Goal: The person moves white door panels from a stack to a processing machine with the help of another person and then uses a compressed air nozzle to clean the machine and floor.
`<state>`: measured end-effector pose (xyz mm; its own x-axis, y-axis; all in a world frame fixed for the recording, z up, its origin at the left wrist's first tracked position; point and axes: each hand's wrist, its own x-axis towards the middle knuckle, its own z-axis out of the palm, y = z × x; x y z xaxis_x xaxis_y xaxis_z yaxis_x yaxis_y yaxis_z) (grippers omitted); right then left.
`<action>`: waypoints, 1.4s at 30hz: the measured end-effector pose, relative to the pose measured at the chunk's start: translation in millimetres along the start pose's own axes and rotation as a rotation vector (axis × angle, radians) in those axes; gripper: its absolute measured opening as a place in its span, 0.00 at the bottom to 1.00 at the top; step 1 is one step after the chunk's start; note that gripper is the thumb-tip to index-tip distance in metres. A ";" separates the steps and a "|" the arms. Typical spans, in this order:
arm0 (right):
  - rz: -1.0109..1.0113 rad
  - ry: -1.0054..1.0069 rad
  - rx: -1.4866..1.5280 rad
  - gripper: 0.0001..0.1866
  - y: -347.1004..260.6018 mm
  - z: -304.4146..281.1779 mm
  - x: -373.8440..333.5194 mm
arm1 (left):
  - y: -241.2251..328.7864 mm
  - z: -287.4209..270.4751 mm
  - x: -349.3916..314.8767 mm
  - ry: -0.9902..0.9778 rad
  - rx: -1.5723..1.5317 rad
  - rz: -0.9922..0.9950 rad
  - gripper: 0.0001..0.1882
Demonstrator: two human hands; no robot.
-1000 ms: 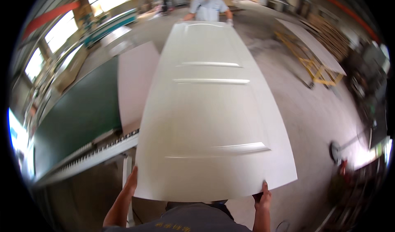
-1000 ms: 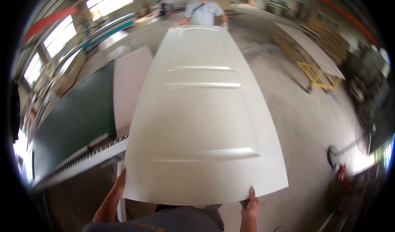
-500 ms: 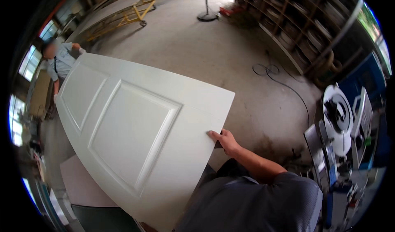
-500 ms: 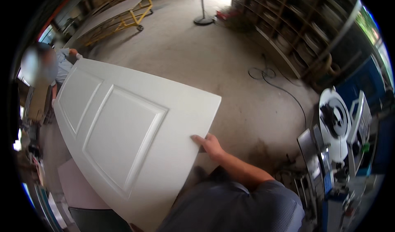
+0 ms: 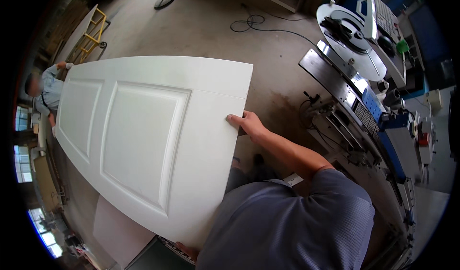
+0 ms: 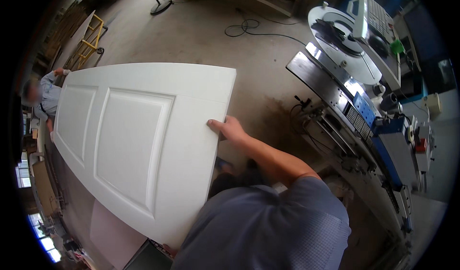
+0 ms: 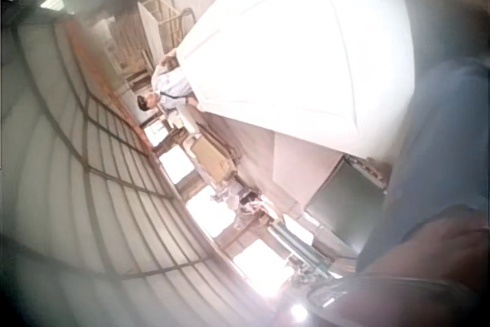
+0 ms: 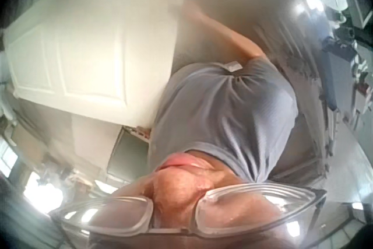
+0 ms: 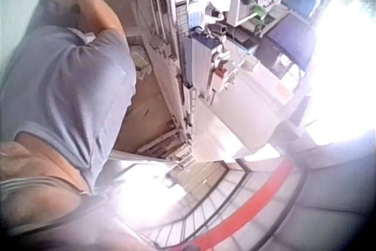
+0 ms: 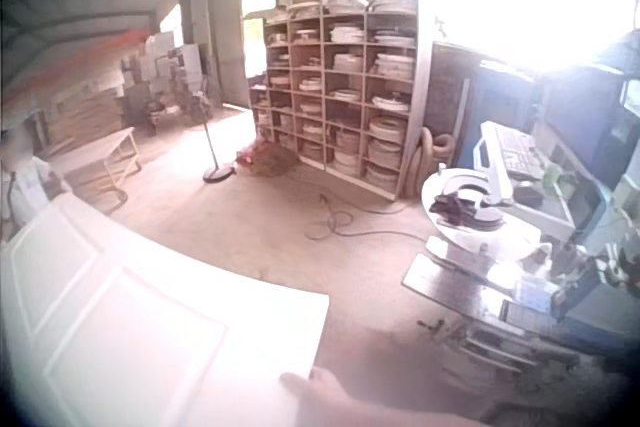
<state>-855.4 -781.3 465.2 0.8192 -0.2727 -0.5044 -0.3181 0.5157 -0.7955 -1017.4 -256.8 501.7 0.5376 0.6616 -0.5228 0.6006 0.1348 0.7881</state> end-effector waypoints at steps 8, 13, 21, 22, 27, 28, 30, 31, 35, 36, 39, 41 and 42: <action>-0.039 0.137 -0.011 0.22 -24.1 -49.8 -73.2 | -7.0 -24.7 -24.0 -0.093 0.103 0.097 0.36; -0.094 0.232 -0.046 0.28 -16.7 -103.3 -94.3 | -24.5 -27.9 -41.0 -0.232 0.122 0.121 0.36; -0.026 0.344 0.121 0.36 -23.4 -160.8 -114.8 | -37.5 -19.9 -81.2 -0.538 -0.047 -0.061 0.43; -0.017 0.356 0.120 0.37 -24.7 -162.8 -116.6 | -31.6 -14.9 -86.0 -0.573 -0.042 -0.064 0.43; 0.035 0.426 0.112 0.41 -26.0 -176.0 -104.9 | 0.2 2.1 -82.2 -0.649 -0.016 -0.066 0.44; 0.030 0.411 0.130 0.41 -29.0 -171.2 -104.1 | 8.6 3.7 -82.4 -0.681 -0.023 -0.086 0.44; 0.019 0.386 0.167 0.41 -36.9 -162.9 -102.6 | 24.5 7.8 -75.2 -0.721 -0.017 -0.094 0.45; 0.033 0.379 0.179 0.40 -38.0 -159.9 -101.8 | 31.4 8.5 -72.6 -0.738 -0.009 -0.102 0.45; -0.043 0.455 0.237 0.38 -45.3 -161.1 -85.0 | 63.1 23.5 -91.0 -0.757 -0.023 -0.165 0.45; -0.094 0.500 0.254 0.37 -51.7 -164.4 -77.1 | 64.3 24.9 -86.1 -0.750 0.000 -0.134 0.45; -0.211 0.660 0.256 0.35 -31.0 -224.4 -23.1 | 75.0 23.7 -72.5 -0.768 0.088 -0.120 0.44; -0.245 0.716 0.199 0.35 -52.8 -228.4 -14.4 | 73.1 32.5 -73.0 -0.782 0.058 -0.116 0.44; -0.237 0.728 0.207 0.35 -49.1 -231.2 -24.3 | 76.9 33.1 -73.5 -0.788 0.067 -0.121 0.44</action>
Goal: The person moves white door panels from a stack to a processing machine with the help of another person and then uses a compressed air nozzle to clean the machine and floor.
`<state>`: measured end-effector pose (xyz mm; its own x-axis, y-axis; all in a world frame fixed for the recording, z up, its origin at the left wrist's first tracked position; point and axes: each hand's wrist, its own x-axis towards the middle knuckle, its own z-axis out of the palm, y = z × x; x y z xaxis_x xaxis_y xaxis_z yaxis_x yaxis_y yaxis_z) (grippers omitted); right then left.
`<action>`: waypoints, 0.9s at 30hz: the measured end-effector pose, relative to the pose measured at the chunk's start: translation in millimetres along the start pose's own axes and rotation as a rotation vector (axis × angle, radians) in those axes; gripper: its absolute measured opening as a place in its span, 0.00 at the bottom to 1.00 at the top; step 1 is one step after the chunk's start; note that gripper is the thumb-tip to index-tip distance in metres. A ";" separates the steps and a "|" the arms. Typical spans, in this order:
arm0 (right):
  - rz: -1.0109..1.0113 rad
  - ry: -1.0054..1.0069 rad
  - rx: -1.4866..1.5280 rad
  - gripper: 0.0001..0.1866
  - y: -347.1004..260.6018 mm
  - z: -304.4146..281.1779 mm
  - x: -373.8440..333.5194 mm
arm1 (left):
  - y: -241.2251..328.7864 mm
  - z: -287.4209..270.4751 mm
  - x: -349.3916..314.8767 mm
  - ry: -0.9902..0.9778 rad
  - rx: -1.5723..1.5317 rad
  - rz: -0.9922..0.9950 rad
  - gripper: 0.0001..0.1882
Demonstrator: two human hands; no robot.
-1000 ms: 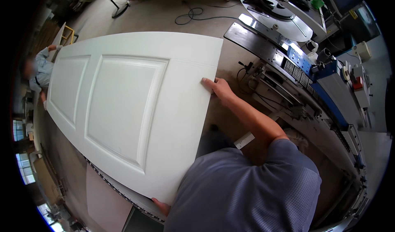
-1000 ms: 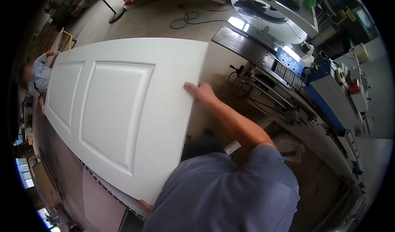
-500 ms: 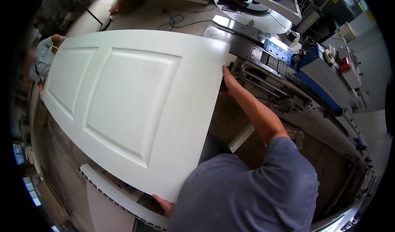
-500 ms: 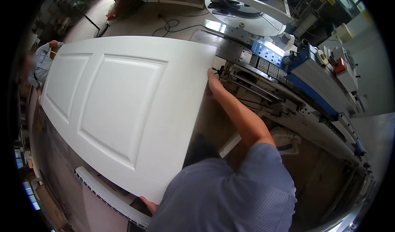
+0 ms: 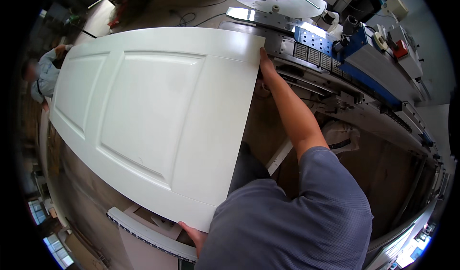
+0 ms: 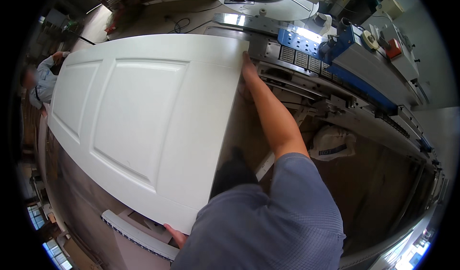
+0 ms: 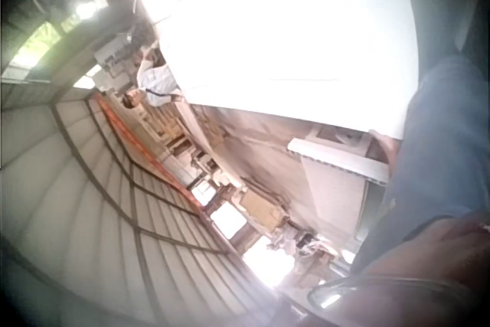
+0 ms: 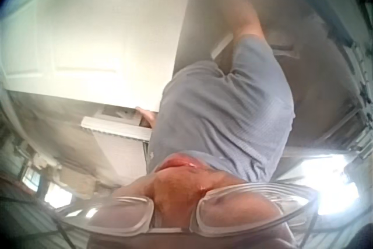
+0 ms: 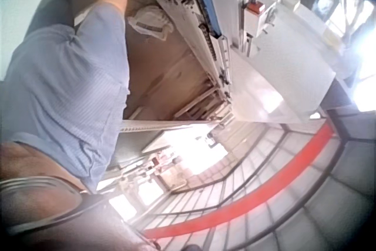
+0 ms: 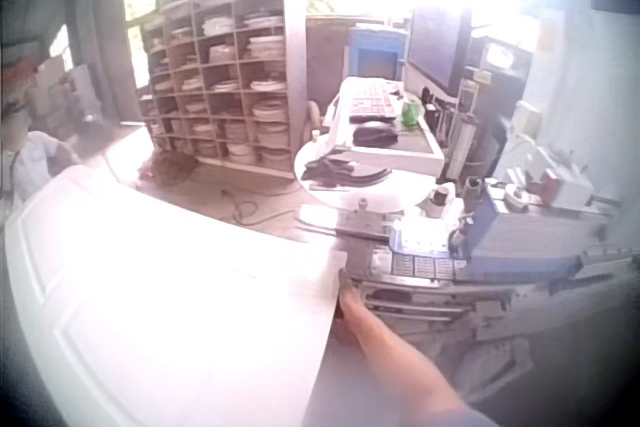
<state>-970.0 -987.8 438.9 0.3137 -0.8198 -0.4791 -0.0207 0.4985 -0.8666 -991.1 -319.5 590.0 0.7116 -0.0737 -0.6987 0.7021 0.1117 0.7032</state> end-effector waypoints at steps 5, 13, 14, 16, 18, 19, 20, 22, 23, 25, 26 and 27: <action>-0.060 -0.096 0.042 0.35 27.2 15.7 -79.2 | -2.9 1.8 -5.7 0.005 -0.018 -0.014 0.44; 0.350 -0.718 0.135 0.30 136.3 18.1 -413.2 | -5.6 -22.1 5.6 -0.238 0.082 -0.048 0.42; 0.384 -1.040 -0.022 0.29 169.0 8.3 -425.4 | -5.6 -19.2 11.0 -0.304 0.116 -0.052 0.42; 0.182 -1.195 -0.253 0.27 187.5 14.6 -476.7 | -1.0 -24.7 13.8 -0.407 0.181 -0.066 0.41; 0.300 -1.239 -0.189 0.29 161.9 48.5 -492.0 | 40.0 -24.7 15.5 -0.483 0.261 -0.127 0.41; 0.362 -1.254 -0.166 0.31 156.2 49.5 -497.7 | 46.3 -24.7 13.3 -0.524 0.294 -0.166 0.41; 0.380 -1.195 -0.089 0.33 162.3 51.9 -506.7 | 52.6 -32.7 19.3 -0.587 0.298 -0.242 0.41; 0.411 -1.078 0.059 0.36 184.7 54.8 -527.3 | 63.9 -52.1 38.4 -0.709 0.300 -0.397 0.40; 0.353 -1.052 0.042 0.38 203.6 55.0 -534.5 | 71.2 -61.8 48.6 -0.723 0.279 -0.447 0.40; 0.372 -0.937 0.083 0.36 222.6 48.4 -552.3 | 91.7 -83.1 72.8 -0.752 0.254 -0.560 0.40; 0.400 -0.883 0.188 0.35 223.3 45.7 -561.9 | 110.4 -86.4 87.1 -0.739 0.233 -0.474 0.41; 0.437 -0.782 0.234 0.33 245.1 38.5 -572.4 | 133.8 -89.3 104.9 -0.726 0.211 -0.389 0.41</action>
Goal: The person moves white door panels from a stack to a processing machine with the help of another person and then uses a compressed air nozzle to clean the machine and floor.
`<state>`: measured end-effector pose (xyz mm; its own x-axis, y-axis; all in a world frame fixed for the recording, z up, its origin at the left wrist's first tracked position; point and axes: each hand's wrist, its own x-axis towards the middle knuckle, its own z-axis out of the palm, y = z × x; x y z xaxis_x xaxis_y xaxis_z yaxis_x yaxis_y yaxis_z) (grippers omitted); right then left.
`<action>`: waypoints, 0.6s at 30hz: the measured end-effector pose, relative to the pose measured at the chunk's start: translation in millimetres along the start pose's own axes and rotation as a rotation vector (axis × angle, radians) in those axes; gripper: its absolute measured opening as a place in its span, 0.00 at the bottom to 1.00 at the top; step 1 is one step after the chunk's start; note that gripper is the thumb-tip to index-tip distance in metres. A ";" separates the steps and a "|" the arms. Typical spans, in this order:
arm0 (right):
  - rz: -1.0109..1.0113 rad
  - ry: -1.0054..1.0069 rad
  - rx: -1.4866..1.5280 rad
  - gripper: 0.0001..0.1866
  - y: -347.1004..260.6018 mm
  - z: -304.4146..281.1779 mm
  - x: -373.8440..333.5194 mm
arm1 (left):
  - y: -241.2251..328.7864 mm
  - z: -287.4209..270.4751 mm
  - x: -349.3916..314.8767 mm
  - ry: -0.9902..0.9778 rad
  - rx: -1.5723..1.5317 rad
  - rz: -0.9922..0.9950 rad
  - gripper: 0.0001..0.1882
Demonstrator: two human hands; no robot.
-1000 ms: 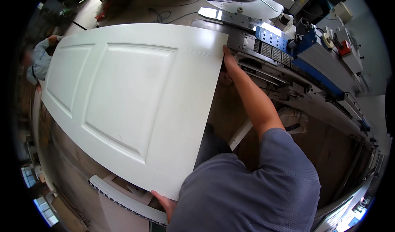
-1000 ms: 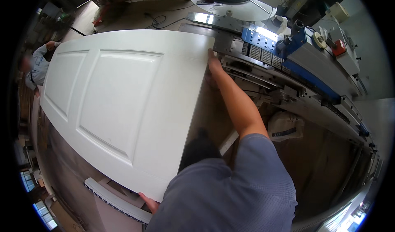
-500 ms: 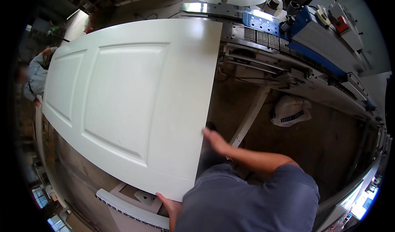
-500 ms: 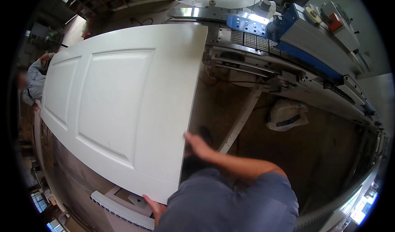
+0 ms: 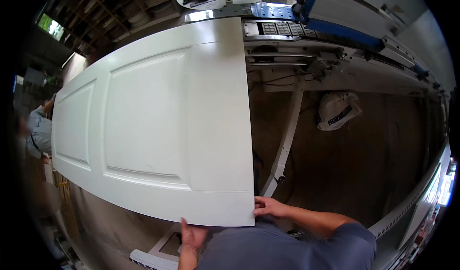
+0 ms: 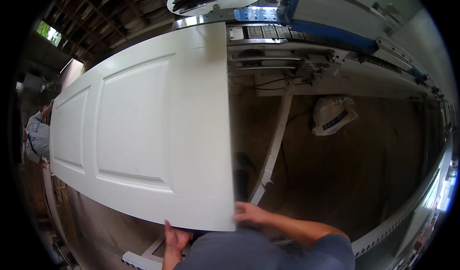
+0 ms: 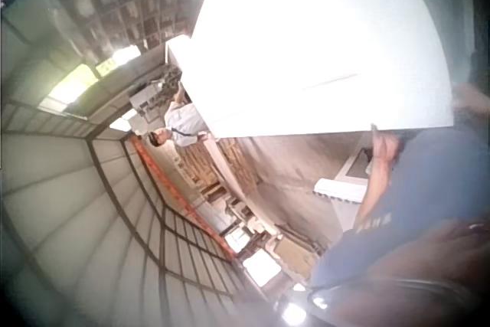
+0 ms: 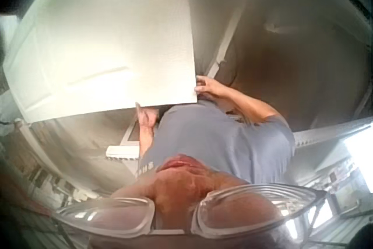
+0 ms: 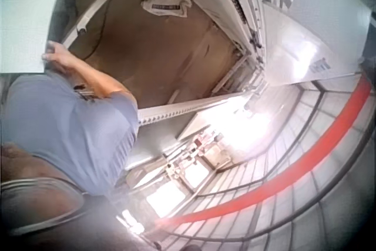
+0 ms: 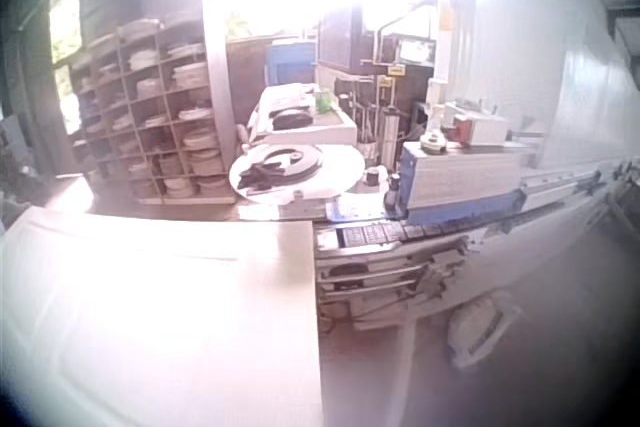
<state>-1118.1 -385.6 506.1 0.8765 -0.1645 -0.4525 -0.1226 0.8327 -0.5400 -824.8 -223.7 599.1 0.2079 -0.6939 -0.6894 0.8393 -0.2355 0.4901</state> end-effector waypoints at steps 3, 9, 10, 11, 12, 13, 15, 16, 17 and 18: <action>-0.204 0.244 0.334 0.31 47.2 31.5 -23.7 | 110.1 -63.7 5.4 0.153 -0.013 0.304 0.39; -0.891 0.548 1.035 0.32 58.8 133.0 3.3 | 274.8 -173.8 47.0 0.263 0.071 0.424 0.37; -0.943 0.624 1.085 0.34 59.4 140.4 16.6 | 277.6 -171.2 51.9 0.245 0.067 0.374 0.36; -0.991 0.699 1.133 0.37 56.9 145.6 25.7 | 276.4 -169.2 55.2 0.230 0.061 0.327 0.36; -1.031 0.729 1.112 0.37 53.1 148.6 25.2 | 273.7 -167.4 56.4 0.216 0.052 0.281 0.36; -1.079 0.747 1.103 0.36 36.6 155.9 27.9 | 276.2 -155.3 56.2 0.212 0.066 0.269 0.35; -1.133 0.862 1.079 0.34 11.9 161.5 36.8 | 269.7 -131.6 50.3 0.213 0.084 0.239 0.35; -1.124 0.968 1.071 0.33 5.8 166.3 40.5 | 268.6 -134.1 41.1 0.199 0.084 0.234 0.35; -1.135 1.062 1.051 0.32 -4.8 160.5 45.1 | 265.6 -134.9 42.1 0.163 0.077 0.236 0.35; -1.189 1.047 1.074 0.29 1.9 149.4 53.2 | 263.7 -131.9 46.4 0.128 0.070 0.238 0.35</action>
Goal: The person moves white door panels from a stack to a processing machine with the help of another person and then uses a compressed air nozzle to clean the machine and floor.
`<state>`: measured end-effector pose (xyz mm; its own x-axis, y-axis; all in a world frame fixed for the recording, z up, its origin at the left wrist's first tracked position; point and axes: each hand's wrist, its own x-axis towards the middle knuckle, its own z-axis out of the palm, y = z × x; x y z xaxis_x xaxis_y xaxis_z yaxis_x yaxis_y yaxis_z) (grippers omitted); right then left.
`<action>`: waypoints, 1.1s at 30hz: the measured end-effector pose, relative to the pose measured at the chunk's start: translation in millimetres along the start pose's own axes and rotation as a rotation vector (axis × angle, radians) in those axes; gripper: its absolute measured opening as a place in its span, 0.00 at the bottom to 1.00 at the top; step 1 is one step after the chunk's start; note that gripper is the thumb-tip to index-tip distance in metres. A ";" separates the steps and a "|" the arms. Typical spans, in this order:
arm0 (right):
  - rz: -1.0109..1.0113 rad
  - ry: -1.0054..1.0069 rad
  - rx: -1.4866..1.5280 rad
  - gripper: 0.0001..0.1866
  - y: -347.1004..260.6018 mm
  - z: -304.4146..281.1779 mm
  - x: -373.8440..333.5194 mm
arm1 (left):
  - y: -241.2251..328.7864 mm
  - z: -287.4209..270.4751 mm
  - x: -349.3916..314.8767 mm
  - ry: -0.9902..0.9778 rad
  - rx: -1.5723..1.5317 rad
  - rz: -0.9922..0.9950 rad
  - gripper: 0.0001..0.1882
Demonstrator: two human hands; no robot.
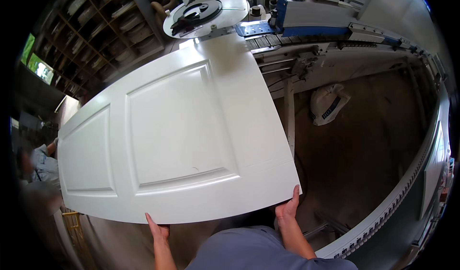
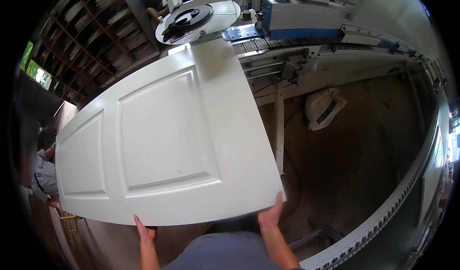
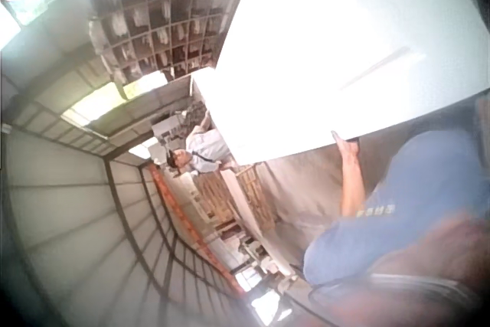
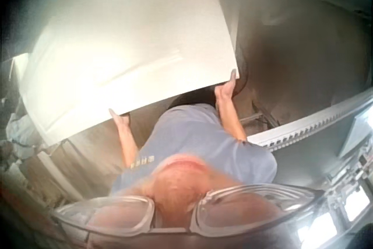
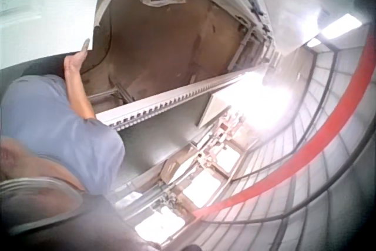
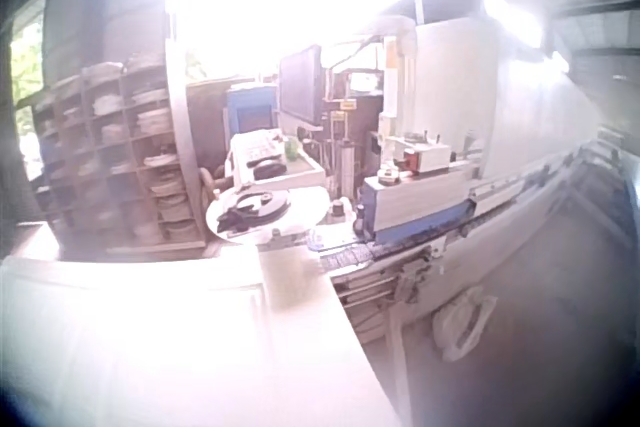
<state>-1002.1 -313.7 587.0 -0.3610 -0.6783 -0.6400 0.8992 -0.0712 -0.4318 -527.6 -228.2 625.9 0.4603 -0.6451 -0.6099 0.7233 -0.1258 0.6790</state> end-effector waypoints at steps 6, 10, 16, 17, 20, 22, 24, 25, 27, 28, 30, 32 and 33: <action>-0.088 0.257 -0.155 0.23 -4.8 18.6 8.0 | -0.8 13.4 -7.8 0.146 0.044 -0.041 0.36; -0.093 0.304 -0.191 0.24 -13.3 9.7 21.3 | -8.3 41.0 -25.4 0.239 0.068 -0.056 0.36; -0.086 0.308 -0.162 0.25 -46.0 27.7 26.4 | -20.4 53.2 -35.5 0.206 0.027 -0.126 0.37; -0.090 0.306 -0.169 0.25 -51.5 29.4 25.3 | -23.0 54.7 -41.6 0.190 0.021 -0.127 0.37; -0.108 0.295 -0.183 0.26 -68.3 34.5 28.5 | -33.9 62.7 -53.5 0.153 0.001 -0.141 0.37; -0.105 0.298 -0.178 0.26 -79.5 36.7 34.1 | -40.1 72.8 -58.4 0.150 -0.010 -0.166 0.37; -0.105 0.304 -0.180 0.26 -90.4 36.7 38.7 | -47.0 86.9 -63.8 0.153 0.004 -0.170 0.37; -0.106 0.306 -0.190 0.26 -95.4 35.4 39.4 | -50.8 89.9 -68.8 0.158 0.006 -0.171 0.37; -0.109 0.313 -0.211 0.26 -106.1 33.5 41.2 | -59.1 89.9 -77.3 0.167 -0.006 -0.161 0.37; -0.113 0.320 -0.215 0.26 -112.4 33.3 44.3 | -63.8 92.7 -78.4 0.166 -0.006 -0.156 0.37; -0.118 0.318 -0.212 0.27 -124.6 27.9 52.2 | -74.5 93.6 -80.2 0.137 -0.011 -0.181 0.37; -0.118 0.302 -0.198 0.27 -136.4 18.7 60.8 | -77.6 105.7 -88.7 0.130 -0.005 -0.204 0.37; -0.123 0.308 -0.195 0.27 -144.1 17.2 62.5 | -79.8 112.6 -93.9 0.134 0.002 -0.215 0.37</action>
<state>-1150.0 -358.4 620.2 -0.5473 -0.4195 -0.7242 0.7914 0.0220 -0.6109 -686.5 -242.5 675.0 0.3601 -0.4971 -0.7894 0.8113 -0.2510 0.5281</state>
